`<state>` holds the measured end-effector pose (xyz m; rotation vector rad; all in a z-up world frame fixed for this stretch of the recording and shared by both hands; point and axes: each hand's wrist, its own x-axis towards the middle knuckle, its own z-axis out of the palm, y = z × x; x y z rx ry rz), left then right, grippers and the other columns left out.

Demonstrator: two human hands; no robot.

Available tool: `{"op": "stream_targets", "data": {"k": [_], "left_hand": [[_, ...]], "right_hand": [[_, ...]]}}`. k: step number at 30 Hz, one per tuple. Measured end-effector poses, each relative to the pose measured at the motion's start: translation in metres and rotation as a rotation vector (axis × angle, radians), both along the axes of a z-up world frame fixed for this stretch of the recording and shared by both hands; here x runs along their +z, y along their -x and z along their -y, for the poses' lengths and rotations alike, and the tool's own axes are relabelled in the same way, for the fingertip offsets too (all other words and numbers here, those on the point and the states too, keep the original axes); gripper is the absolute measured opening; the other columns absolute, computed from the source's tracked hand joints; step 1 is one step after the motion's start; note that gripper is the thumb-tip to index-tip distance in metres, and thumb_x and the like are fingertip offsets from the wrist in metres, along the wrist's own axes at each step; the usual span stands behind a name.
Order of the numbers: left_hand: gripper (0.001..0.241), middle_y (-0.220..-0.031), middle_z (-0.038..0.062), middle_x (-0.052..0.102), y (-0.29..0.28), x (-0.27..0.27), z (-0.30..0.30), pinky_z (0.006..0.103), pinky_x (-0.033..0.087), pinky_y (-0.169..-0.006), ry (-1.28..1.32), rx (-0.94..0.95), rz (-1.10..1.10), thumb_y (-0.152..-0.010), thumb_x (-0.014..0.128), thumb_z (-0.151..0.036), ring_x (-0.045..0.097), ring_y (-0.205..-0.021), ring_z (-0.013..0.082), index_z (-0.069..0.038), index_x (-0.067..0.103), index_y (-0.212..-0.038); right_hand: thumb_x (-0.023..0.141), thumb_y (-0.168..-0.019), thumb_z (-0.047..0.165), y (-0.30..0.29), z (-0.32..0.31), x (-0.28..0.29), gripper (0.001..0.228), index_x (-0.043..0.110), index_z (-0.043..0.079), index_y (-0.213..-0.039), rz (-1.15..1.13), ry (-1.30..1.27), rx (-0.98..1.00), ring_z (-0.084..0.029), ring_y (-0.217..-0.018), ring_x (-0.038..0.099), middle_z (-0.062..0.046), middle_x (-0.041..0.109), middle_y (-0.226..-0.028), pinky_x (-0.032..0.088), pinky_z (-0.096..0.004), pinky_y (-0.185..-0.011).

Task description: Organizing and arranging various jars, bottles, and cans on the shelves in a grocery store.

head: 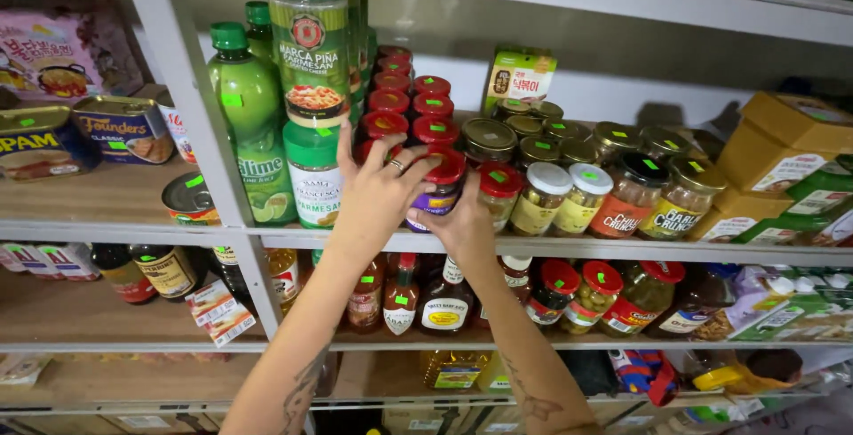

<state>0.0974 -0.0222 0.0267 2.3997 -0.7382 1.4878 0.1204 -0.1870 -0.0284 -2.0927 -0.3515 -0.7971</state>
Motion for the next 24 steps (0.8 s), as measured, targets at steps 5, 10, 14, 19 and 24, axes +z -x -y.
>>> {"op": "stream_targets", "data": {"k": [5, 10, 14, 19, 24], "left_hand": [[0.031, -0.118, -0.007, 0.073, -0.002, -0.005, 0.008, 0.0698, 0.013, -0.122, 0.02, 0.039, 0.021, -0.088, 0.074, -0.032, 0.058, -0.124, 0.0188, -0.021, 0.076, -0.117], [0.03, -0.12, -0.007, 0.074, 0.002, -0.009, 0.009, 0.0699, 0.013, -0.121, 0.092, 0.063, 0.015, -0.092, 0.073, -0.036, 0.058, -0.123, 0.0193, -0.02, 0.076, -0.117], [0.035, -0.121, -0.006, 0.073, 0.002, -0.013, 0.005, 0.0699, 0.012, -0.121, 0.094, 0.084, -0.002, -0.092, 0.073, -0.039, 0.057, -0.127, 0.0202, -0.018, 0.074, -0.12], [0.038, -0.122, -0.005, 0.074, 0.0, -0.015, 0.006, 0.0696, 0.012, -0.122, 0.095, 0.109, 0.016, -0.092, 0.073, -0.041, 0.056, -0.129, 0.02, -0.017, 0.073, -0.122], [0.045, -0.131, 0.002, 0.07, 0.007, -0.01, 0.0, 0.0575, 0.025, -0.123, 0.025, 0.113, 0.02, -0.09, 0.073, -0.036, 0.056, -0.13, 0.0218, -0.011, 0.069, -0.128]], "right_hand": [[0.095, -0.065, 0.039, 0.001, 0.002, -0.004, 0.103, 0.038, -0.001, -0.141, -0.077, -0.033, 0.026, -0.041, -0.1, 0.073, -0.027, 0.072, -0.11, 0.06, -0.045, -0.08], [0.089, -0.071, 0.028, 0.019, 0.007, -0.013, 0.109, 0.025, -0.001, -0.155, 0.22, 0.221, -0.061, -0.048, -0.108, 0.068, -0.037, 0.062, -0.129, 0.059, -0.046, -0.081], [0.085, -0.081, 0.022, 0.016, 0.008, -0.014, 0.097, 0.028, 0.003, -0.157, -0.059, 0.23, -0.138, -0.042, -0.096, 0.073, -0.028, 0.067, -0.127, 0.059, -0.046, -0.079], [0.087, -0.081, 0.023, 0.013, 0.009, -0.016, 0.09, 0.036, 0.0, -0.151, 0.106, 0.188, -0.062, -0.038, -0.106, 0.072, -0.03, 0.064, -0.128, 0.06, -0.042, -0.084], [0.086, -0.08, 0.021, 0.024, 0.005, -0.001, 0.09, 0.036, 0.003, -0.152, -0.028, 0.13, -0.054, -0.036, -0.101, 0.073, -0.026, 0.066, -0.127, 0.06, -0.042, -0.082]]}}
